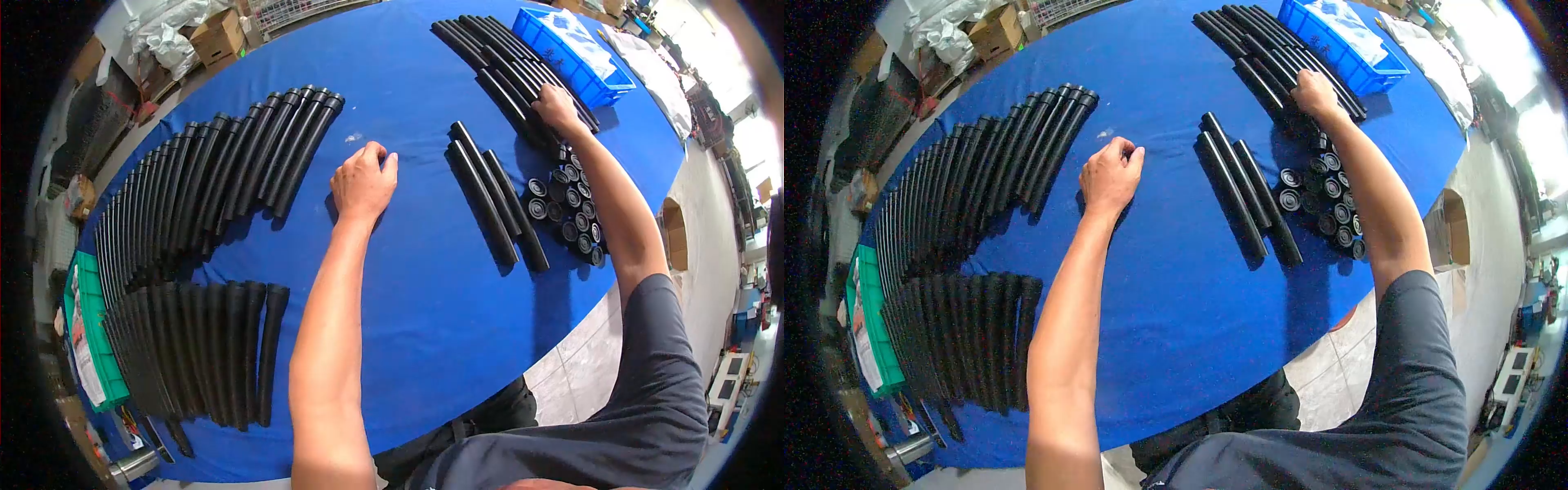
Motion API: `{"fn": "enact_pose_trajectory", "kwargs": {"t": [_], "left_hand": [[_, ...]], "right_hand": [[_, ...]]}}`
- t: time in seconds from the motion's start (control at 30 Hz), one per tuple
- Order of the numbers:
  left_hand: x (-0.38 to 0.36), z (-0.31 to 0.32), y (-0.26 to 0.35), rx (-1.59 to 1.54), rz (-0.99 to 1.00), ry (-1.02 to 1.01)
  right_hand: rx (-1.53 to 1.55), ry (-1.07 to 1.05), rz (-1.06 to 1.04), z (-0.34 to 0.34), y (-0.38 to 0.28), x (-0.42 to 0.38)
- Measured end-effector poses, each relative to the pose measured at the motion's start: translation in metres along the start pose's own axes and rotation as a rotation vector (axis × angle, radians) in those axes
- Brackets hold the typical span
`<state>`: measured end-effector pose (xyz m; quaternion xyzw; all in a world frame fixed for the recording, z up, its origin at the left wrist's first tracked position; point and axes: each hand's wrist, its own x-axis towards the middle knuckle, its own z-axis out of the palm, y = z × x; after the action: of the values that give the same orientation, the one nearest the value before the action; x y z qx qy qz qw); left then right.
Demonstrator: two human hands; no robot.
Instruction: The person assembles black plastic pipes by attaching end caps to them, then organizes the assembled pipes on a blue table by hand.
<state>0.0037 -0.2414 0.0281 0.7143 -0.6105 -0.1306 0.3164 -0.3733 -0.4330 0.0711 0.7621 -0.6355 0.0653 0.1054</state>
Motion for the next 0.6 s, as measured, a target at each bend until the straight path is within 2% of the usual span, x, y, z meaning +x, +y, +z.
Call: {"fn": "enact_pose_trajectory", "kwargs": {"t": [0.17, 0.23, 0.47, 0.6], "left_hand": [[0.001, 0.001, 0.0, -0.016, 0.02, 0.024], [0.001, 0.006, -0.005, -0.032, 0.052, 0.089], [0.002, 0.007, -0.006, -0.042, 0.08, 0.087], [0.003, 0.01, -0.009, -0.046, 0.093, 0.101]], "right_hand": [[-0.133, 0.009, -0.107, 0.008, 0.001, 0.0], [-0.154, -0.021, -0.074, -0.015, -0.015, -0.014], [-0.223, -0.058, -0.083, -0.037, -0.018, -0.025], [-0.233, -0.051, -0.051, -0.027, -0.018, -0.026]]}}
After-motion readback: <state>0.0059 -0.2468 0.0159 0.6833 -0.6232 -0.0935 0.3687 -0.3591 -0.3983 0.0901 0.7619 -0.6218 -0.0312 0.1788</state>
